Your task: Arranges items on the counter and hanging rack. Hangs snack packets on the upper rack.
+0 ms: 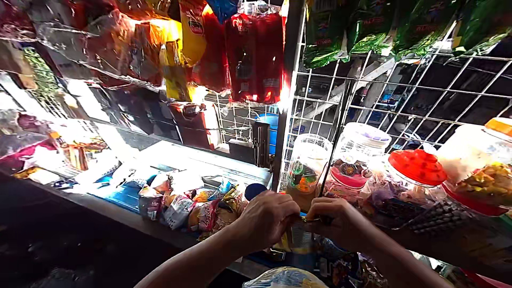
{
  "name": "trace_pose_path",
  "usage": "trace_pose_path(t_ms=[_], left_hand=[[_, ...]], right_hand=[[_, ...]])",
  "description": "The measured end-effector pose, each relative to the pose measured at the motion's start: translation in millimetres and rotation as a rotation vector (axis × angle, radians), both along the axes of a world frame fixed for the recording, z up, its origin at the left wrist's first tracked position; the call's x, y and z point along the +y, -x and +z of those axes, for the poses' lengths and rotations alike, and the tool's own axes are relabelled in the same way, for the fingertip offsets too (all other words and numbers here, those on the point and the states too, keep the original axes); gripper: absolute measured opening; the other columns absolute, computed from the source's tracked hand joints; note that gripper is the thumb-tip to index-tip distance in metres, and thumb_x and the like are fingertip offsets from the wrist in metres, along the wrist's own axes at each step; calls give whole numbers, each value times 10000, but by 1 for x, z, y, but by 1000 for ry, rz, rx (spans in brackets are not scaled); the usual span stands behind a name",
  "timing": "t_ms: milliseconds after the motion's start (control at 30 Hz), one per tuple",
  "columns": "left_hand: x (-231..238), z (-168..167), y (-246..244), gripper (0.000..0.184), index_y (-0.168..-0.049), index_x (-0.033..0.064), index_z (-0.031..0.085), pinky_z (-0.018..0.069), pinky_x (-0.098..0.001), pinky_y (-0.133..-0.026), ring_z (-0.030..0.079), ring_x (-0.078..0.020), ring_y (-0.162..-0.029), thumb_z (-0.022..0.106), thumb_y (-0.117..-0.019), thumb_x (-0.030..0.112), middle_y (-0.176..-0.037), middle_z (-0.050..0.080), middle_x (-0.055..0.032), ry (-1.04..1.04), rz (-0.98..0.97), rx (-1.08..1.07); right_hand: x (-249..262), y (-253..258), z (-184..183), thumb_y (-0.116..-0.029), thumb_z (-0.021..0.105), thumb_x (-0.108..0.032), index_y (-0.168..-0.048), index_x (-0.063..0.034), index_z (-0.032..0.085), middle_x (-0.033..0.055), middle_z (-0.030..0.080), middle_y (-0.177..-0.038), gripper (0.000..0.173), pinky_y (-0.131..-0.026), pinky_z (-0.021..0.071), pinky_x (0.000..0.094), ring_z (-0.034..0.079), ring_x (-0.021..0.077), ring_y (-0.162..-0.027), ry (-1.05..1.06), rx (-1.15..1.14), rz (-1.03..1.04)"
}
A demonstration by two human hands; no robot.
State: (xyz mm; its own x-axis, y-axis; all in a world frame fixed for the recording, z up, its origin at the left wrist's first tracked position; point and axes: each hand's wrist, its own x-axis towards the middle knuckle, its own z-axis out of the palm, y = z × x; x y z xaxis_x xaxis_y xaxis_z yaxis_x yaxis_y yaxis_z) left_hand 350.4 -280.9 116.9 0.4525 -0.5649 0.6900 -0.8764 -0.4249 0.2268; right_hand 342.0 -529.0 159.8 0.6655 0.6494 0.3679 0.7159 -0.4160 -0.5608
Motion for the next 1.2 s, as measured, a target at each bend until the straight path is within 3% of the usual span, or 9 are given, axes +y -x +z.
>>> trace_pose_path(t_ms=[67, 167, 267, 367, 467, 600, 800, 1033, 1200], left_hand=[[14, 4, -5, 226, -944, 116, 696, 555, -375, -701, 665, -172, -782, 550, -1037, 261, -822, 658, -31, -51, -29, 48], [39, -3, -14, 218, -958, 135, 707, 552, -364, -728, 669, -160, -807, 566, -1031, 284, -851, 673, -18, -81, -37, 70], [59, -17, -21, 201, -956, 158, 709, 557, -358, -754, 671, -147, -830, 571, -1028, 286, -867, 678, -1, -65, -27, 71], [79, -35, -35, 138, -954, 167, 702, 563, -332, -755, 671, -122, -835, 594, -996, 241, -880, 684, 17, -13, -24, 76], [97, -49, -50, 120, -967, 158, 719, 567, -312, -752, 671, -108, -825, 606, -971, 198, -874, 687, 20, 17, -60, 100], [113, -55, -66, 141, -983, 173, 717, 569, -303, -764, 671, -86, -846, 585, -994, 219, -896, 690, 36, 10, -117, 135], [117, -50, -84, 167, -974, 175, 720, 556, -307, -750, 656, -89, -820, 601, -1015, 284, -870, 675, 39, -22, -197, 134], [106, -40, -92, 170, -1000, 216, 760, 559, -290, -798, 660, -91, -905, 604, -1015, 282, -952, 698, 45, -9, -221, 26], [93, 41, -104, 185, -1037, 114, 730, 593, -412, -780, 703, -185, -890, 553, -1012, 160, -955, 719, -40, 118, -109, -52]], right_hand=[[-7, -13, 38, -981, 666, -403, -1152, -173, 746, -2, 713, -1113, 298, -773, 596, 338, 685, 109, -944, 272, -241, -49], [-13, -54, 75, -960, 672, -98, -1195, -89, 738, 113, 703, -1215, 245, -692, 588, 576, 714, 355, -930, 626, -588, -335], [-1, -80, 83, -843, 762, 10, -941, -55, 751, 131, 715, -990, 119, -560, 539, 525, 689, 373, -814, 848, -768, -427], [23, -76, 98, -906, 770, -173, -890, -118, 751, 78, 694, -841, 60, -585, 543, 492, 694, 316, -816, 928, -677, -427], [54, -66, 93, -930, 755, -259, -1008, -109, 744, 89, 704, -825, 169, -604, 556, 506, 709, 315, -807, 871, -592, -472], [80, -78, 80, -922, 734, -183, -1461, -188, 568, 108, 650, -717, 564, -522, 508, 509, 668, 342, -650, 754, -572, -618], [108, -131, 66, -968, 611, -112, -1404, -190, 587, 173, 720, -907, 444, -691, 544, 587, 706, 409, -858, 490, -459, -819], [106, -120, 60, -930, 754, -286, -1333, -78, 605, 143, 698, -1002, 477, -728, 567, 556, 687, 363, -941, 326, -492, -819], [67, -98, 113, -952, 627, -46, -1379, -11, 529, 209, 638, -1241, 439, -889, 531, 584, 645, 376, -1055, 226, -414, -717]])
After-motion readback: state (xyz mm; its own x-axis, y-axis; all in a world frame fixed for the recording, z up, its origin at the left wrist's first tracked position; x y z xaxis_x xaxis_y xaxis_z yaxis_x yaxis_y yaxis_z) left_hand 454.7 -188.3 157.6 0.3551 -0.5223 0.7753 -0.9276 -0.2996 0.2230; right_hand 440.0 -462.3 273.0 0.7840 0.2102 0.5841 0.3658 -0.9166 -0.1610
